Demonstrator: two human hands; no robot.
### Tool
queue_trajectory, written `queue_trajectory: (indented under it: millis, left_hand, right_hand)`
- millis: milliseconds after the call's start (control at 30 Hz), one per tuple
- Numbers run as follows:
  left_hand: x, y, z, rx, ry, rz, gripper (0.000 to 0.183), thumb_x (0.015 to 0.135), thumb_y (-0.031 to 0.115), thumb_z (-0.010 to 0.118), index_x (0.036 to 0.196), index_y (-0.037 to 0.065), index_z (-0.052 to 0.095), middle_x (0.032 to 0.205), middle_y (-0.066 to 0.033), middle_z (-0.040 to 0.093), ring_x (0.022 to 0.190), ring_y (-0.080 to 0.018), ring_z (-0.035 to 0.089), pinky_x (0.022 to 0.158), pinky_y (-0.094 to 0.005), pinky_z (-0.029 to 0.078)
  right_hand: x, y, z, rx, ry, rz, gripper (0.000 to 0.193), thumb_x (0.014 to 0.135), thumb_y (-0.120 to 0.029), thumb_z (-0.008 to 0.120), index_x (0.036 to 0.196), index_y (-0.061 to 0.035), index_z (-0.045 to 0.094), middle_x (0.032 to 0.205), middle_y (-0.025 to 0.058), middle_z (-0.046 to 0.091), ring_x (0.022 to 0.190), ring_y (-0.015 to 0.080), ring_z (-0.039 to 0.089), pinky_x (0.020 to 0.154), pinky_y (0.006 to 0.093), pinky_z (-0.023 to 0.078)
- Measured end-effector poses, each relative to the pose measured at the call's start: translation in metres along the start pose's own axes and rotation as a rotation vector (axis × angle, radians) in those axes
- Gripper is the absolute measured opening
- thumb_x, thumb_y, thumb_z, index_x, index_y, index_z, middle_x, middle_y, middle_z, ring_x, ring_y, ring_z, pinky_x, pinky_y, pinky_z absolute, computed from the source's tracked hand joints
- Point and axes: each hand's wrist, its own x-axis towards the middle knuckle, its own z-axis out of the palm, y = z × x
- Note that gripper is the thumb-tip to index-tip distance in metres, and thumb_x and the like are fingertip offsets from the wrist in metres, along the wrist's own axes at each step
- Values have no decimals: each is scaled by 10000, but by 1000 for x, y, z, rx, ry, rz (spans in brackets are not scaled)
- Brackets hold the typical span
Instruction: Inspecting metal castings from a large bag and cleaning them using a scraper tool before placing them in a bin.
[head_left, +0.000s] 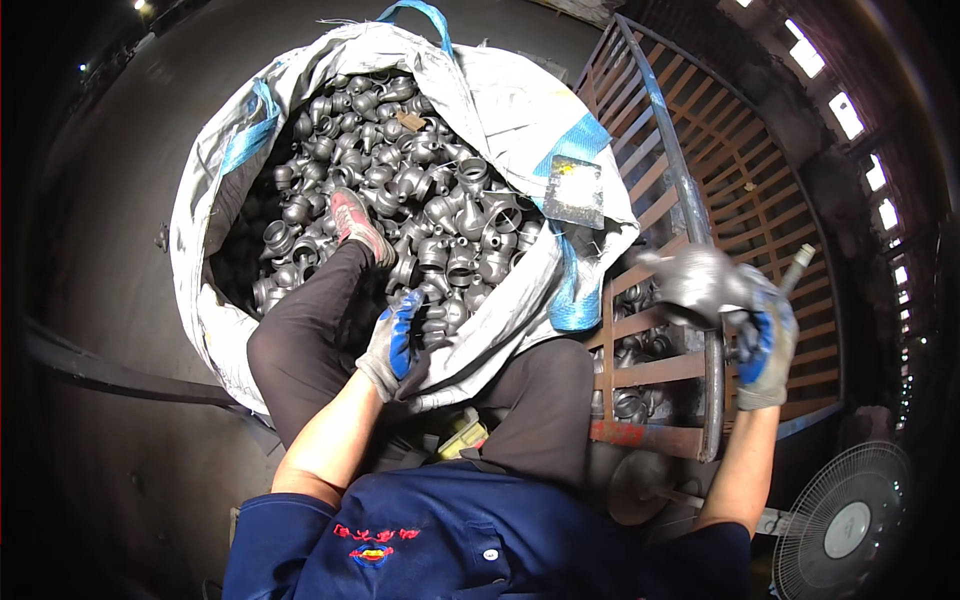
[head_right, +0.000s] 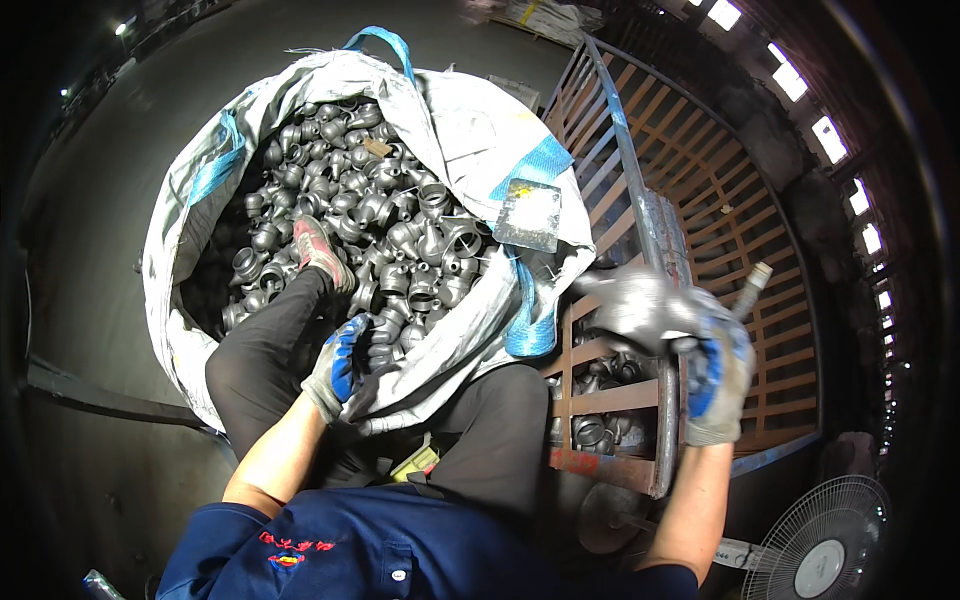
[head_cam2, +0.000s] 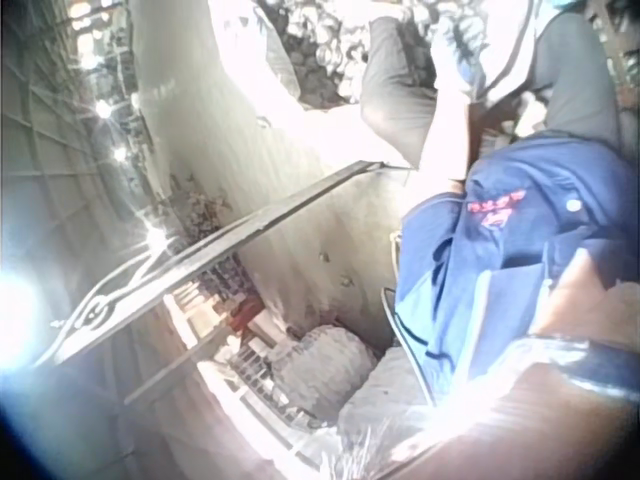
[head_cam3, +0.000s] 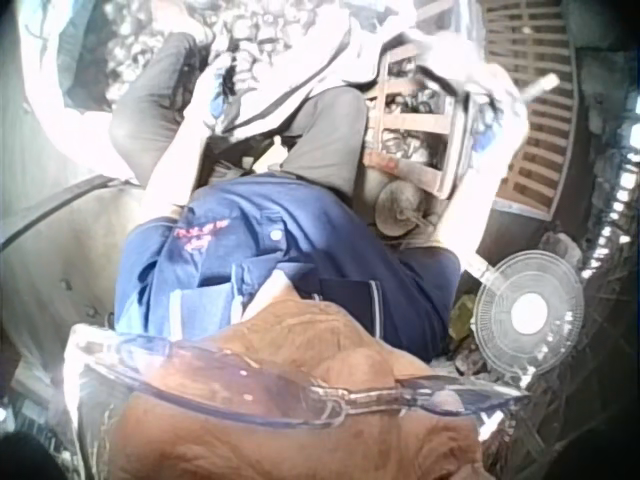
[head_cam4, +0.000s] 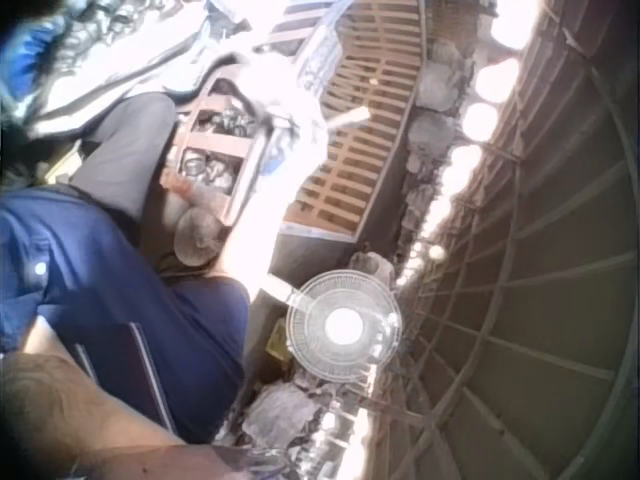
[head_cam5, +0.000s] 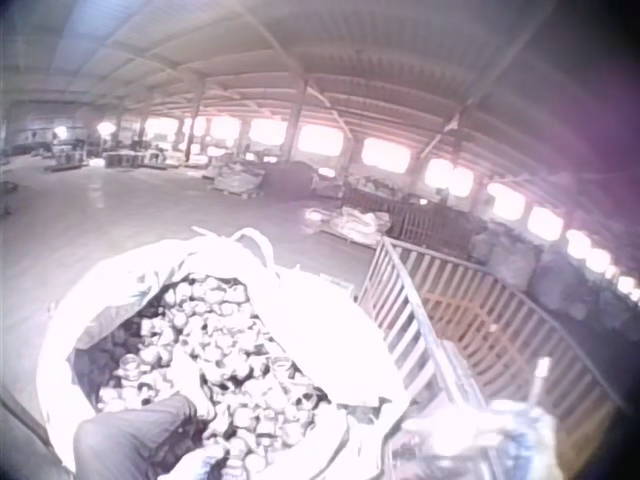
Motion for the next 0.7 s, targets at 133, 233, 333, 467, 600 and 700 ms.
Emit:
queue_trajectory:
  millis: [133, 233, 333, 467, 600, 700]
  left_hand:
    - [7, 0, 9, 110, 114, 29, 304, 892, 291, 507, 1063, 40, 502, 879, -137, 613, 767, -236, 626, 706, -405, 542]
    - [39, 5, 16, 20, -22, -106, 334, 894, 324, 497, 1031, 20, 502, 878, -152, 612, 763, -264, 631, 713, -426, 542]
    - [84, -1, 59, 98, -15, -204, 401, 888, 378, 489, 1030, 4, 499, 870, -197, 597, 762, -326, 623, 711, -452, 539]
    - [152, -15, 75, 194, -137, -248, 510, 851, 452, 521, 1090, 2, 497, 1008, -192, 578, 961, -344, 581, 845, -548, 466]
    - [221, -37, 90, 172, -218, -365, 478, 834, 475, 539, 1068, 58, 521, 935, -145, 576, 833, -289, 600, 740, -480, 525]
    - [258, -56, 107, 150, -99, -227, 400, 831, 414, 576, 1089, 118, 500, 982, -117, 559, 794, -260, 609, 672, -395, 552]
  right_hand:
    - [21, 32, -88, -178, 432, -2, 291, 842, -185, 574, 1076, -13, 583, 783, 18, 618, 437, 9, 391, 382, 147, 246]
    - [35, 66, -142, -288, 660, 190, 290, 817, -185, 601, 1053, -18, 592, 737, 17, 616, 446, 35, 420, 384, 170, 264]
    - [58, 148, -237, -276, 638, 23, 234, 762, -154, 661, 944, -11, 630, 685, 28, 611, 455, 72, 467, 396, 202, 334]
    - [57, 152, -237, -551, 522, 436, 215, 759, -120, 654, 927, 12, 635, 670, 42, 619, 465, 107, 514, 426, 232, 415]
    - [55, 120, -174, -508, 423, 260, 351, 792, -111, 614, 1099, 47, 552, 999, 126, 602, 822, 172, 583, 725, 254, 465]
    - [49, 108, -133, -487, 217, 25, 456, 828, -43, 534, 1256, 64, 414, 1290, 153, 447, 1178, 198, 433, 993, 291, 323]
